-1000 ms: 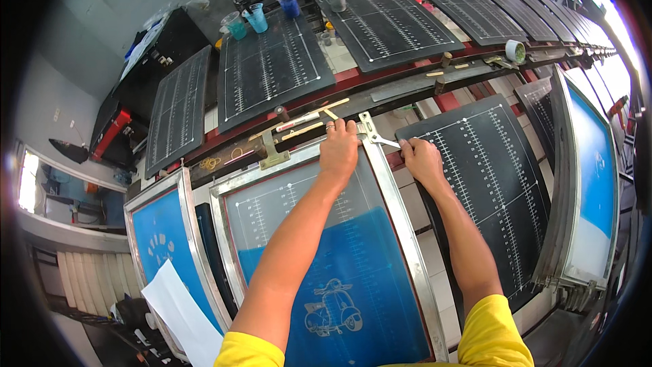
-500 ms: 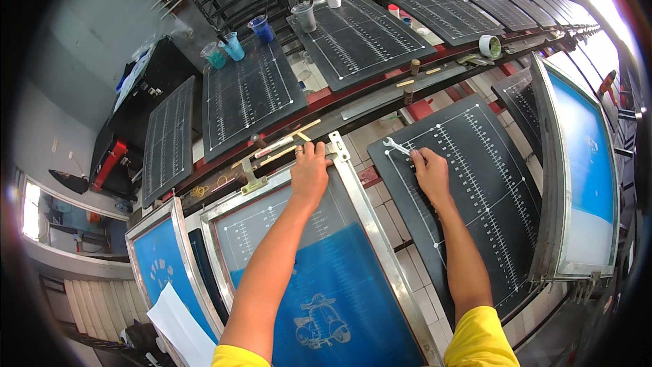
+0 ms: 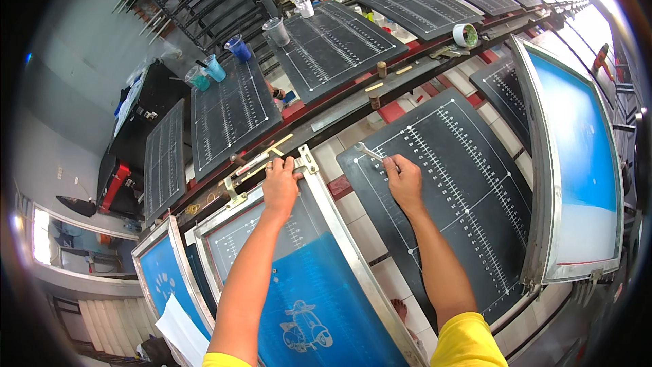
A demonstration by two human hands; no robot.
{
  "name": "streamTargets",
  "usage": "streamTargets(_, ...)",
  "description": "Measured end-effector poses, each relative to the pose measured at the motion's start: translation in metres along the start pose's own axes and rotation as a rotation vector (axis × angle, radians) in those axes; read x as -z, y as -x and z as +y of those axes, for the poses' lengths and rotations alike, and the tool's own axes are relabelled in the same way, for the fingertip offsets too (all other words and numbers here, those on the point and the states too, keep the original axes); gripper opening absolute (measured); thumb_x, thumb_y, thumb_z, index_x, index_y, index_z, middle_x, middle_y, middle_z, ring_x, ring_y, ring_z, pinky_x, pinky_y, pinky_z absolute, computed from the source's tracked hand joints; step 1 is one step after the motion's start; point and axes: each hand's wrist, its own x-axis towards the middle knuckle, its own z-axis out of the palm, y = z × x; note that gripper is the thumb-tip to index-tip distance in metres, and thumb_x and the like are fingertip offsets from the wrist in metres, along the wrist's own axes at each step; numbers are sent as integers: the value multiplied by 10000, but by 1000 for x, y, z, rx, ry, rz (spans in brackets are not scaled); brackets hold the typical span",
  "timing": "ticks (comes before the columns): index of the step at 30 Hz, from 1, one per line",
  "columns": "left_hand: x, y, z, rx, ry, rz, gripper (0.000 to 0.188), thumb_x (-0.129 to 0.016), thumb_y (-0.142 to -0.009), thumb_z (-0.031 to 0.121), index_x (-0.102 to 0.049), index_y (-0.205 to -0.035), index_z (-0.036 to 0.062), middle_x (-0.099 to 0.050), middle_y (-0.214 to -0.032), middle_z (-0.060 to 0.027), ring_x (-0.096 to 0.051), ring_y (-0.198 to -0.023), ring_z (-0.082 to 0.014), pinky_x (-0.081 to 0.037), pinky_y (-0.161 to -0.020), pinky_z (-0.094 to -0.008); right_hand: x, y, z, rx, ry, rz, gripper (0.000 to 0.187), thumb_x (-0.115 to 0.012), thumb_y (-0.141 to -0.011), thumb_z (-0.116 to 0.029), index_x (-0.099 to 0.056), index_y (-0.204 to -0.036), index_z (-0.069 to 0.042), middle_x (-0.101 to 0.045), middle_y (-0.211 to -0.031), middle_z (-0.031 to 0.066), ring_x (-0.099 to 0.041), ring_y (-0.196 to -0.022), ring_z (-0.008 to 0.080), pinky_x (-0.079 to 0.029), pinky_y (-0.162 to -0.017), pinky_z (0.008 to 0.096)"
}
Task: The person holds a sheet of paper, aligns a screen printing frame over a workspace, and uses a wrench to tighten bolts on an overhead rail.
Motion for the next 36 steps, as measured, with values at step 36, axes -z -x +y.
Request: streamTargets(36,30,148,-167,302,210,162,445,-654,-930,231,-585,-1298,-10,-560,-1366,-179,-527,-1277,-334,-408,-1080,-397,5,-11,15,-55,-335,82,179,-602,-983,-159,-669,-975,7,-550,-700,-27,-484,-603,53,-381,-542,228)
